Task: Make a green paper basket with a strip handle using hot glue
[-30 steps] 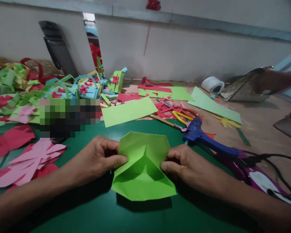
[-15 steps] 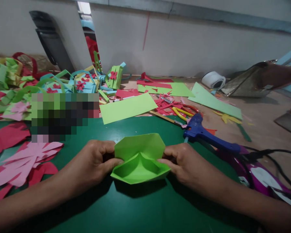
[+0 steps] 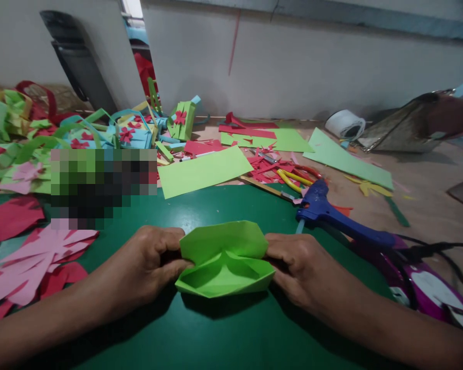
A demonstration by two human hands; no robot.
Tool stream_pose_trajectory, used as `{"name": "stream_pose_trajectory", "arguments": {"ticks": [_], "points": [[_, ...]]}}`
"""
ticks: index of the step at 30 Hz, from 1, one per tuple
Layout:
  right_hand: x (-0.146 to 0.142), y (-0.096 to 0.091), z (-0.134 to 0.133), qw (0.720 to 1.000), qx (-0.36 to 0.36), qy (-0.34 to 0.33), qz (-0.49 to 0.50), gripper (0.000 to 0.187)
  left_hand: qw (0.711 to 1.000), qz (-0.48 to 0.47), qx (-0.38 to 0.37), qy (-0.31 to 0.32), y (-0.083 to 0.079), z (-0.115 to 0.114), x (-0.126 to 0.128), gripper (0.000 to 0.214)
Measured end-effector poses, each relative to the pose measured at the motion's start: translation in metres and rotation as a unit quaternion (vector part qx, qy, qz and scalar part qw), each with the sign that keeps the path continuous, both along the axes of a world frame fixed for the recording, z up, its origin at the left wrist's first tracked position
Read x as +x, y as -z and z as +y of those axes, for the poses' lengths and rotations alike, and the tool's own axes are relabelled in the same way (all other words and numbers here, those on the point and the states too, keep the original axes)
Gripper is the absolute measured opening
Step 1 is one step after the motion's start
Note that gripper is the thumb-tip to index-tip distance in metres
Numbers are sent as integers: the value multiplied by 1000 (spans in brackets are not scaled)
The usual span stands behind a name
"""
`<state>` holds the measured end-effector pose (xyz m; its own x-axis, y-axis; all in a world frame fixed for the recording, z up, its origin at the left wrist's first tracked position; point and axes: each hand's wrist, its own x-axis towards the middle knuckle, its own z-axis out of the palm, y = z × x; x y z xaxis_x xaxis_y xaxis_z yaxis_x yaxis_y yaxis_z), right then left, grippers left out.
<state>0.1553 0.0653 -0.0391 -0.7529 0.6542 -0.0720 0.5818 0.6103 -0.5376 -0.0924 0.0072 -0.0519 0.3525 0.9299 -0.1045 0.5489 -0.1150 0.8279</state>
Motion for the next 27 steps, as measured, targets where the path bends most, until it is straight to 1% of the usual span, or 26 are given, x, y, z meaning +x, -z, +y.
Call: {"name": "stream_pose_trajectory", "arguments": {"ticks": [3,6,10,12,14,16,18,21,24,27], "points": [[0,0,0,1000,8,20,-12,17,999,-21,-22,-11,-2,0,1,14],[-1,-1,-1,998,7,56,-23,18,997,-46,-46,-34,-4,1,2,14],[-4,-4,-2,993,-23,114,33,13,992,-70,-80,-71,-6,3,5,16],[-4,-5,-2,989,-30,128,64,13,986,-90,-100,-102,-6,2,8,14],[-3,-6,-2,988,-28,126,84,10,977,-112,-109,-147,-6,1,11,13],[-2,-8,-2,987,-26,122,98,10,968,-118,-102,-195,-6,0,13,18],[0,-11,-2,985,-38,126,115,14,964,-112,-84,-228,-5,-2,14,24],[2,-14,-2,979,-81,124,137,21,965,-99,-67,-232,-4,-3,14,27],[2,-13,-1,973,-135,109,153,17,968,-92,-48,-229,-3,-3,14,24],[3,-11,-1,962,-156,112,195,21,969,-92,-42,-227,-3,-2,15,24]]}}
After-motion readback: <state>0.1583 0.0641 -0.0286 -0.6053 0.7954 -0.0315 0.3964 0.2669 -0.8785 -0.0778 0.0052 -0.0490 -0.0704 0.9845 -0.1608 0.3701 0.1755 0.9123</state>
